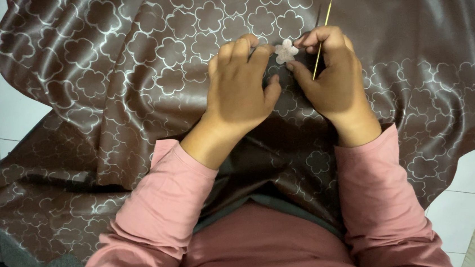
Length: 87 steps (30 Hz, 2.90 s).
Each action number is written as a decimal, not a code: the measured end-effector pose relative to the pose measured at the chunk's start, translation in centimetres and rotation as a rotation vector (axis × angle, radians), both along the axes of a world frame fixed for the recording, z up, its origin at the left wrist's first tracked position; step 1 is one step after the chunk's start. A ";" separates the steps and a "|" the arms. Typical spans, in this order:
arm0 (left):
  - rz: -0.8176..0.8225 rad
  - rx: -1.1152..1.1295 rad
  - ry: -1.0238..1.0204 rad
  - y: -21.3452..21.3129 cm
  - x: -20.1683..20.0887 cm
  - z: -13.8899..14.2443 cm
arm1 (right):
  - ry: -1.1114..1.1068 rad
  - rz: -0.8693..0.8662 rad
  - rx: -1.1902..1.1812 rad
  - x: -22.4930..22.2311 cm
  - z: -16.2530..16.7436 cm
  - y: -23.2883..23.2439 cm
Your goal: The person shapes a small flower-shaped fabric appliqué resting on a large sheet of brown patterned material, pressing and creasing its petals with a thin wooden stick held in the right hand while the left hand steadies the flower. They reposition the flower and continue working the petals throughout the clip.
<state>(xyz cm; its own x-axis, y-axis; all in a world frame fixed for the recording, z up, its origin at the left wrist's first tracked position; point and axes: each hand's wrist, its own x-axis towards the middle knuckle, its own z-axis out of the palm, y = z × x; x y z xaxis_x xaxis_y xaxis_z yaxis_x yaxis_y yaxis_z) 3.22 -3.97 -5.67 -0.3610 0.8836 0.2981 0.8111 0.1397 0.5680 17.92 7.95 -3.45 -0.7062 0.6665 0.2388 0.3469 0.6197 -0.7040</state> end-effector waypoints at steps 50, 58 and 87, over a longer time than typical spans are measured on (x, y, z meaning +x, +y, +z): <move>-0.040 -0.063 -0.075 0.3 -0.5 0.5 | 0.004 0.024 -0.004 0.3 -0.4 0.5; -0.050 -0.059 -0.102 0.3 -0.6 0.8 | -0.005 0.025 -0.021 0.4 -0.3 0.5; -0.065 -0.068 -0.168 0.2 -0.8 1.5 | -0.006 0.027 -0.042 0.6 -0.4 0.8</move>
<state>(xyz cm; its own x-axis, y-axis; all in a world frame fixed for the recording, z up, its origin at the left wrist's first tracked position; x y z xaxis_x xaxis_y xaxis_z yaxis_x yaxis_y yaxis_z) 2.46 -3.74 -4.19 -0.3421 0.9228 0.1772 0.7143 0.1329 0.6871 18.51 8.77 -3.89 -0.7251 0.6569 0.2069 0.3347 0.5987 -0.7277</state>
